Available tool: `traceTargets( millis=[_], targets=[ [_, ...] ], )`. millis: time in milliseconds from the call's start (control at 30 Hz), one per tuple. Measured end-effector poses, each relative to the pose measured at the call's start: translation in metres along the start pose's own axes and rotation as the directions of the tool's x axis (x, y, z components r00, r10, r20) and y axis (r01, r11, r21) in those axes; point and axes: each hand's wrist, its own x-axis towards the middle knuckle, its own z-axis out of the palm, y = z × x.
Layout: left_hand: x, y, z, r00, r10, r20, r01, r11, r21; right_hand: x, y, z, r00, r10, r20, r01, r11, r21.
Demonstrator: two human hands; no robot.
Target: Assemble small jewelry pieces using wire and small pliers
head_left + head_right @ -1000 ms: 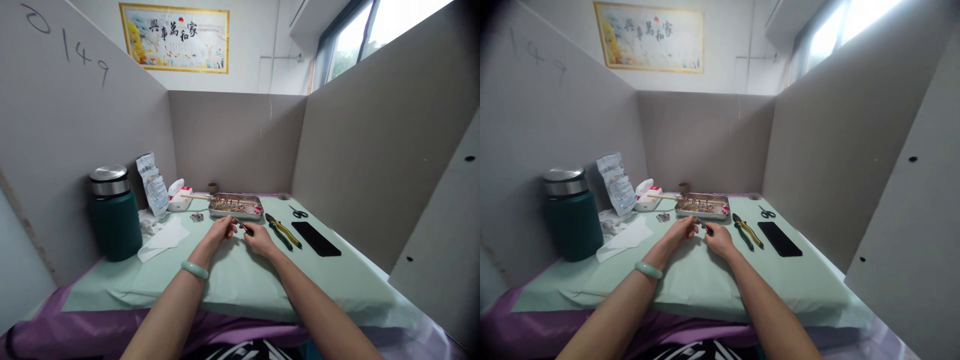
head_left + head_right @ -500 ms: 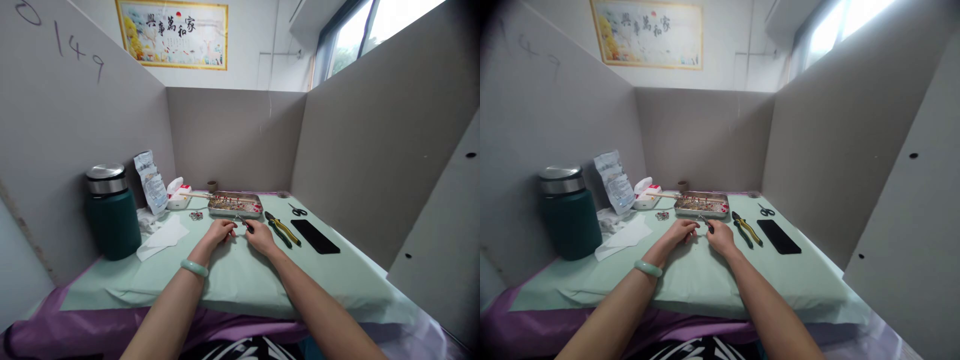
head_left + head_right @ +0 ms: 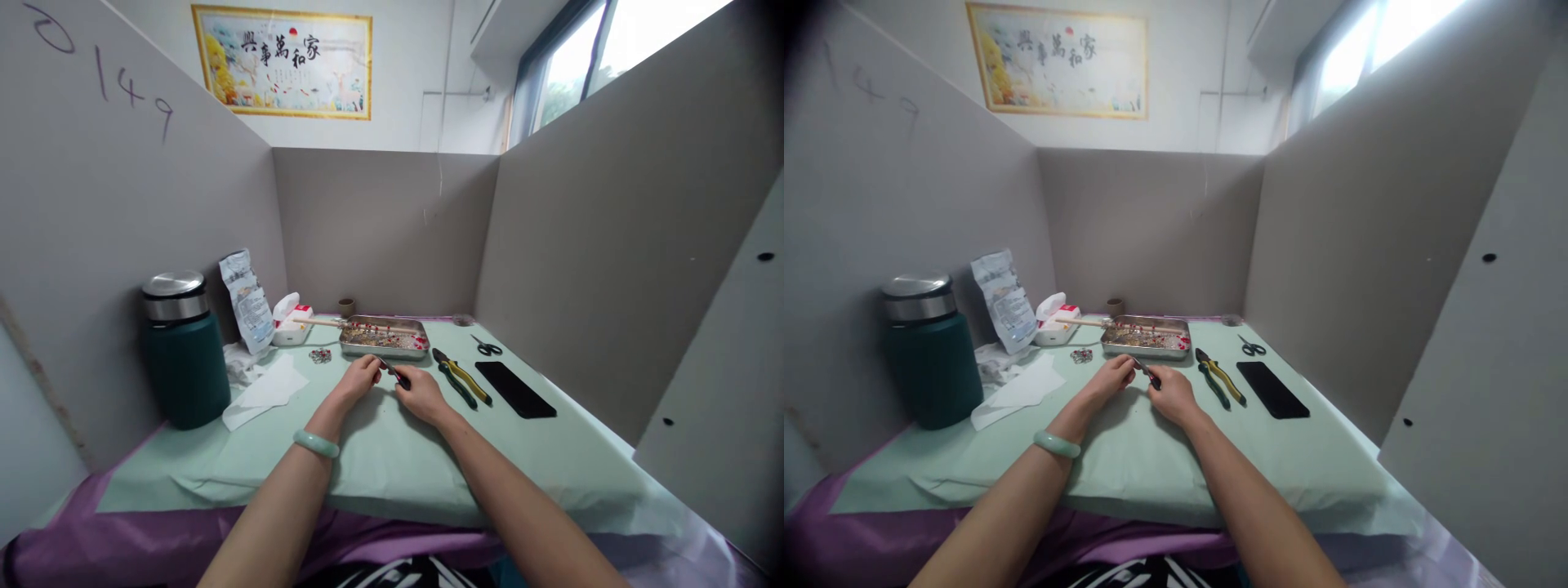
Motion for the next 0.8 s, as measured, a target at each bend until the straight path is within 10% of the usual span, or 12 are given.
traceTargets(
  millis=[367, 800],
  targets=[
    [0.0004, 0.0038, -0.0037, 0.997, -0.026, 0.068, 0.038, 0.983, -0.181, 0.0049, 0.0033, -0.0016, 0.990, 0.040, 0.133, -0.092, 0.906, 0.412],
    [-0.0023, 0.0079, 0.0002, 0.999, -0.002, -0.053, -0.002, 0.997, -0.082, 0.0030, -0.0020, -0.0013, 0.999, 0.038, 0.012, -0.039, 0.939, 0.341]
  ],
)
